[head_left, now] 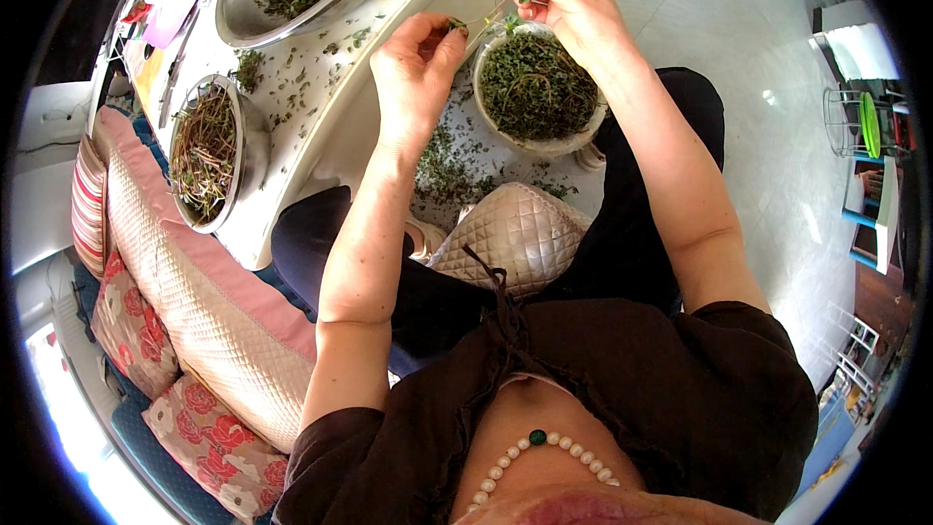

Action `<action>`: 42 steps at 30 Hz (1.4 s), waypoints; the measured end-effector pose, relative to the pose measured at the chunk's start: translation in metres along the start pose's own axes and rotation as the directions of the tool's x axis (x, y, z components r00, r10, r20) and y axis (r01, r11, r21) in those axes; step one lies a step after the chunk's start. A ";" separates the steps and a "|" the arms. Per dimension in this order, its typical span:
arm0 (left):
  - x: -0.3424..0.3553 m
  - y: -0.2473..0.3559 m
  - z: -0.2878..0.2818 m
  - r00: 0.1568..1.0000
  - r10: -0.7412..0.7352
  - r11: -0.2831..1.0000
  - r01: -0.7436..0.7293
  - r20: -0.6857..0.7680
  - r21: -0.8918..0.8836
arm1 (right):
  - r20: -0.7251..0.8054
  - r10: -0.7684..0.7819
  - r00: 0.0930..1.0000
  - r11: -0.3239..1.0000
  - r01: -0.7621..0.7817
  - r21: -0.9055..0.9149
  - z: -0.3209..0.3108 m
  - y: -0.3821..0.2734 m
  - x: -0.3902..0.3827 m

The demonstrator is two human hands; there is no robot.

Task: The person sits on the floor and manually sorts dried herbs by stripping leaves from stems. They pick up sprigs from a large metal bowl, remove the leaves into a smaller bowl, and discard the bare stems into a separate container.

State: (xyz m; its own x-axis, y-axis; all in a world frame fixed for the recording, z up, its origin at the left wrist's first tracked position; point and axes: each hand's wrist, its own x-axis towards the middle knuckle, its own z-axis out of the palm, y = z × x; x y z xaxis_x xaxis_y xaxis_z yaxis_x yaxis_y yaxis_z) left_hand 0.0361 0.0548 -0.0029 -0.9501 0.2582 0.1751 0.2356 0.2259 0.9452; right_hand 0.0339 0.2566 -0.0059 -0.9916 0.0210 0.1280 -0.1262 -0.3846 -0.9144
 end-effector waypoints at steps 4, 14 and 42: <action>-0.003 0.010 -0.002 0.992 0.120 0.983 -0.122 0.025 0.136 | -0.013 -0.001 1.000 1.000 0.000 -0.007 0.001 0.002 -0.001; -0.010 0.008 0.009 0.972 0.092 0.967 -0.035 0.216 -0.252 | -0.143 0.063 0.988 0.986 -0.039 0.161 -0.016 0.007 0.007; 0.003 -0.009 0.019 0.932 -0.223 0.848 0.330 0.285 -0.415 | -0.216 -0.135 0.967 0.991 0.136 -0.009 -0.006 0.004 0.007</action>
State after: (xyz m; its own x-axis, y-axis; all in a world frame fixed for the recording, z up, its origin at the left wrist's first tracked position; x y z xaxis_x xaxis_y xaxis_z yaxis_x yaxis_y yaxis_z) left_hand 0.0349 0.0712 -0.0157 -0.8798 0.4583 -0.1262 -0.1985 -0.1128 0.9736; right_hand 0.0263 0.2611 -0.0113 -0.9484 0.2714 0.1640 -0.2601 -0.3697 -0.8920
